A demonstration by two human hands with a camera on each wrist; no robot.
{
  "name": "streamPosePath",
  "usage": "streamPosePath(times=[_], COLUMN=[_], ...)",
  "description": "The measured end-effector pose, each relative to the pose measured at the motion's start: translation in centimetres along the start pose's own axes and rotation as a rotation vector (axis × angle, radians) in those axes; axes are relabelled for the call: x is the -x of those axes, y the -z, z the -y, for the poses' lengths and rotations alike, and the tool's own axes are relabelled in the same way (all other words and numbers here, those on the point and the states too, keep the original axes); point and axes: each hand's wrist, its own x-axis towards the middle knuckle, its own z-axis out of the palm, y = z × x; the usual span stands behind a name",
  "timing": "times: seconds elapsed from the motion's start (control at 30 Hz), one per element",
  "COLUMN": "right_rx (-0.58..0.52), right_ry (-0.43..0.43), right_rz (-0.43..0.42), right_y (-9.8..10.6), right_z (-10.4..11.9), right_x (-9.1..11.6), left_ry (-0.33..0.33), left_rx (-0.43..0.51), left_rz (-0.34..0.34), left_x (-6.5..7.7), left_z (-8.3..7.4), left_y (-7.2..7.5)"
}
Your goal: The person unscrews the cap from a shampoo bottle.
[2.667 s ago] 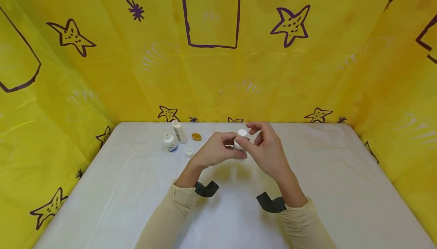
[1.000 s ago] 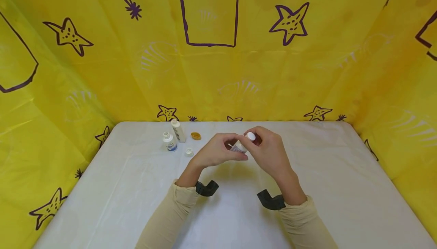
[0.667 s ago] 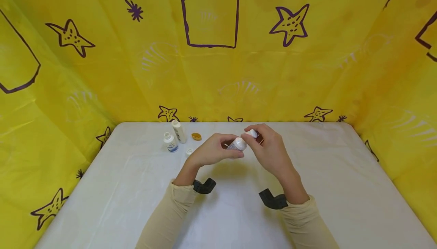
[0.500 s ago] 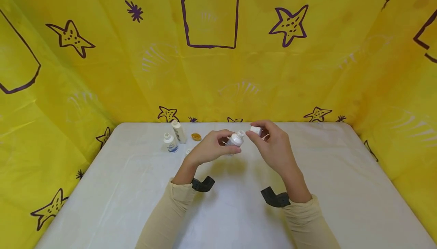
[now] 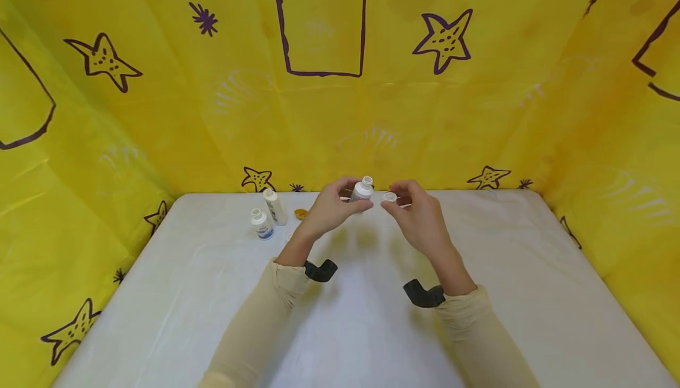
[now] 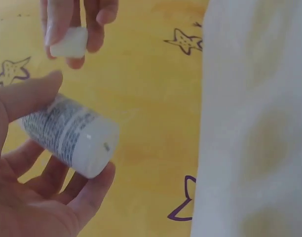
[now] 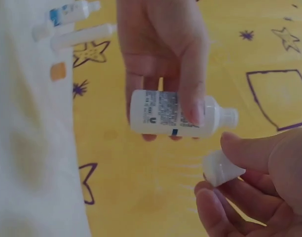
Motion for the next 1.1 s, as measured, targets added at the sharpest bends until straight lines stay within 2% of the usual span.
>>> streamPosePath(times=[0.2, 0.43, 0.63, 0.87, 1.1], right_rx=[0.047, 0.085, 0.144, 0.223, 0.272], right_ry=[-0.024, -0.013, -0.031, -0.069, -0.102], right_rz=[0.086, 0.106, 0.128, 0.227, 0.311], right_y=[-0.9, -3.0, -4.5, -5.8, -6.3], right_z=[-2.2, -5.4, -7.3, -8.9, -9.4], right_x=[-2.0, -4.3, -5.5, -6.1, -6.1], left_ry=[-0.014, -0.026, 0.026, 0.101, 0.146], left_rx=[-0.144, -0.187, -0.219, -0.194, -0.208], left_rz=[-0.111, -0.176, -0.182, -0.16, -0.121], left_x=[-1.8, -4.2, -4.9, -4.8, -4.8], left_z=[0.1, 1.1, 2.8, 4.2, 5.0], left_y=[-1.3, -2.5, -3.3, -4.0, -4.5])
